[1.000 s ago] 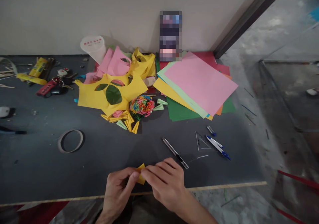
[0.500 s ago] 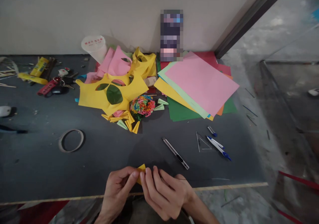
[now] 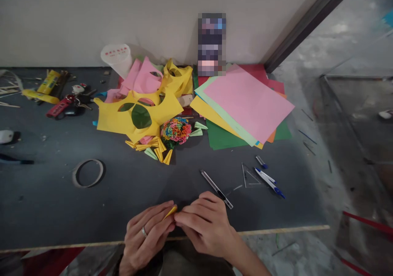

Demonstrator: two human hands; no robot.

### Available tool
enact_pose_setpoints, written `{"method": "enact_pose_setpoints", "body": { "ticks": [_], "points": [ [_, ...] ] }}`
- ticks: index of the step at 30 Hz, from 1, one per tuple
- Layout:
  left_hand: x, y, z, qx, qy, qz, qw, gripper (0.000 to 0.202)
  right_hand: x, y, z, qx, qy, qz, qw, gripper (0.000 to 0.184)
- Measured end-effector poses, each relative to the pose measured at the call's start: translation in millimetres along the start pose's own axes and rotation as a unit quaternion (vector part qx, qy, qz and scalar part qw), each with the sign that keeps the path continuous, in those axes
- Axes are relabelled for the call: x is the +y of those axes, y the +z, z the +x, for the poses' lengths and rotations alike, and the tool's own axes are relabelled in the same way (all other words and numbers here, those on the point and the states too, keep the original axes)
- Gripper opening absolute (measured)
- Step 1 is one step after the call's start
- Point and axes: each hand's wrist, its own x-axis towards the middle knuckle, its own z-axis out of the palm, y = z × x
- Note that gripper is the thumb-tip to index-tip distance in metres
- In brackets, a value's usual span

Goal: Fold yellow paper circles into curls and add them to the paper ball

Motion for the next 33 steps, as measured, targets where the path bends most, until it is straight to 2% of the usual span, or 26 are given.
{"method": "enact_pose_setpoints", "body": {
  "ticks": [4, 9, 14, 16, 19, 21, 26, 28, 30, 33],
  "points": [
    [3.7, 2.6, 0.3, 0.006, -0.033, -0.009, 0.999, 0.018, -0.4, 1.4, -0.6, -0.009, 0.021, 0.024, 0.999, 0.015],
    [9.0, 4.8, -0.2, 0.009, -0.087, -0.007, 0.996, 0.018, -0.9, 3.4, -0.5, 0.007, 0.036, 0.064, 0.997, 0.015],
    [11.0, 3.9, 2.0, 0.014, -0.122, -0.016, 0.992, 0.015, -0.5, 2.0, -1.3, 0.007, 0.034, 0.048, 0.998, 0.021],
    [9.9, 2.3, 3.9, 0.005, -0.119, -0.013, 0.993, 0.016, -0.4, 1.2, -2.1, 0.008, 0.036, 0.028, 0.999, 0.023],
    [7.0, 0.3, 5.7, 0.008, -0.074, 0.021, 0.997, 0.02, 0.1, 0.6, -4.3, -0.001, -0.005, -0.035, 0.999, 0.026],
    [5.6, -0.2, 6.3, 0.009, -0.074, 0.027, 0.997, 0.022, -0.2, 0.7, -5.5, -0.012, -0.022, -0.067, 0.997, 0.023],
    [5.5, -0.7, 9.9, -0.032, -0.214, -0.078, 0.973, 0.017, -4.1, 2.5, 0.2, -0.015, -0.007, -0.076, 0.997, 0.015],
    [5.6, -0.7, 10.9, -0.043, -0.243, -0.112, 0.963, 0.016, -5.2, 3.4, 4.3, -0.017, 0.007, -0.06, 0.998, 0.014],
    [5.4, -0.2, 9.8, -0.036, -0.236, -0.108, 0.965, 0.017, -5.0, 4.1, 6.6, -0.018, 0.027, -0.034, 0.999, 0.012],
    [5.6, 0.8, 5.2, -0.013, -0.162, -0.031, 0.986, 0.022, -2.6, 4.4, 5.7, -0.014, 0.051, -0.001, 0.999, 0.011]
  ]
}}
